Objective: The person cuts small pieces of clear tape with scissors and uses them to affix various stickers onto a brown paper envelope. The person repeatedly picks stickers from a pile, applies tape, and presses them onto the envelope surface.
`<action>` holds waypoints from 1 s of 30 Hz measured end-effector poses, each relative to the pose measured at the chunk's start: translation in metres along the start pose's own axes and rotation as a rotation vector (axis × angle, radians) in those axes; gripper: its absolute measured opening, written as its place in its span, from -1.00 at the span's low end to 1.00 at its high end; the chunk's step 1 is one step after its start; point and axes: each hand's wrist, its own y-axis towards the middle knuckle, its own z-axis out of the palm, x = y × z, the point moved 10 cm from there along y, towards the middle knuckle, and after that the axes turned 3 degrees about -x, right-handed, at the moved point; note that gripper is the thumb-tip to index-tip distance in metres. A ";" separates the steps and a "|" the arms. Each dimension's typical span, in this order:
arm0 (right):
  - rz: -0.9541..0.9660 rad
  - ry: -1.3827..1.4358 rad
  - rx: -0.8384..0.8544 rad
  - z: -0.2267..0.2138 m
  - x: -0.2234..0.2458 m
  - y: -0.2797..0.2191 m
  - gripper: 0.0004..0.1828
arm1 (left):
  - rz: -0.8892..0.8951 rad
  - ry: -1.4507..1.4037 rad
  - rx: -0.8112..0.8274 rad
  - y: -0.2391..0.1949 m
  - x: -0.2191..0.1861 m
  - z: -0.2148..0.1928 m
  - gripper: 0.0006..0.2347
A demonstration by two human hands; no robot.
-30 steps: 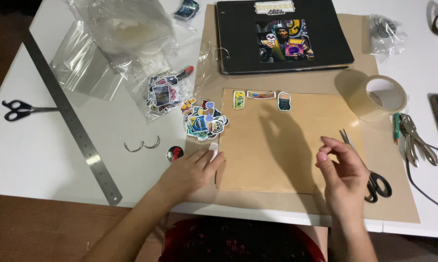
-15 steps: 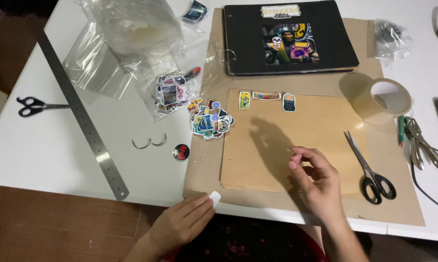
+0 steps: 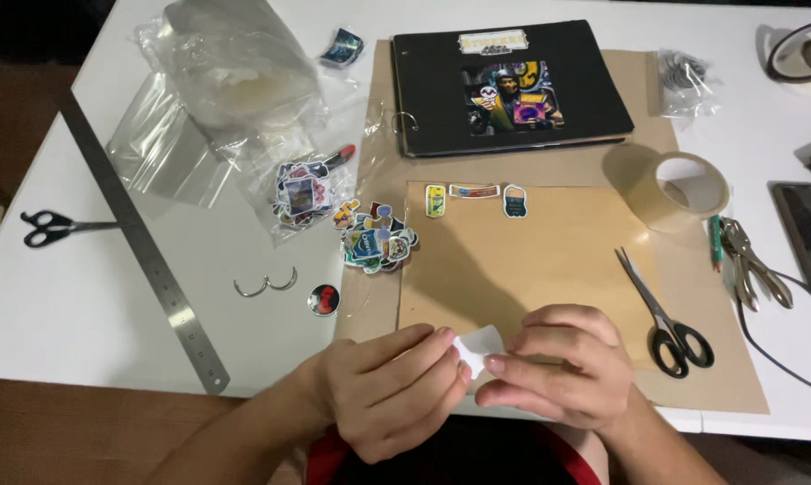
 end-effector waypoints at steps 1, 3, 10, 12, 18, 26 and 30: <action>0.000 -0.006 -0.002 -0.002 -0.002 0.000 -0.66 | 0.005 -0.003 -0.002 0.001 0.001 0.003 -0.79; 0.044 -0.014 -0.008 -0.005 -0.010 0.001 -0.67 | 0.009 -0.012 -0.026 0.003 0.002 0.005 -0.78; 0.018 -0.104 -0.065 -0.014 -0.009 -0.002 -0.83 | 0.099 0.207 -0.009 0.010 -0.005 0.020 -0.80; 0.016 -0.193 -0.008 -0.011 -0.007 -0.006 -0.87 | 0.149 0.263 0.008 0.012 -0.009 0.024 -0.79; -0.004 -0.243 0.046 -0.007 -0.007 -0.003 -0.81 | 0.177 0.277 0.021 0.007 -0.014 0.026 -0.85; 0.024 -0.228 0.053 0.000 -0.013 0.001 -0.81 | -0.010 0.177 0.043 0.006 0.004 0.028 -0.79; 0.368 0.005 -0.112 -0.004 -0.039 -0.001 -0.77 | -0.693 -0.275 -0.043 -0.030 0.064 0.050 -0.82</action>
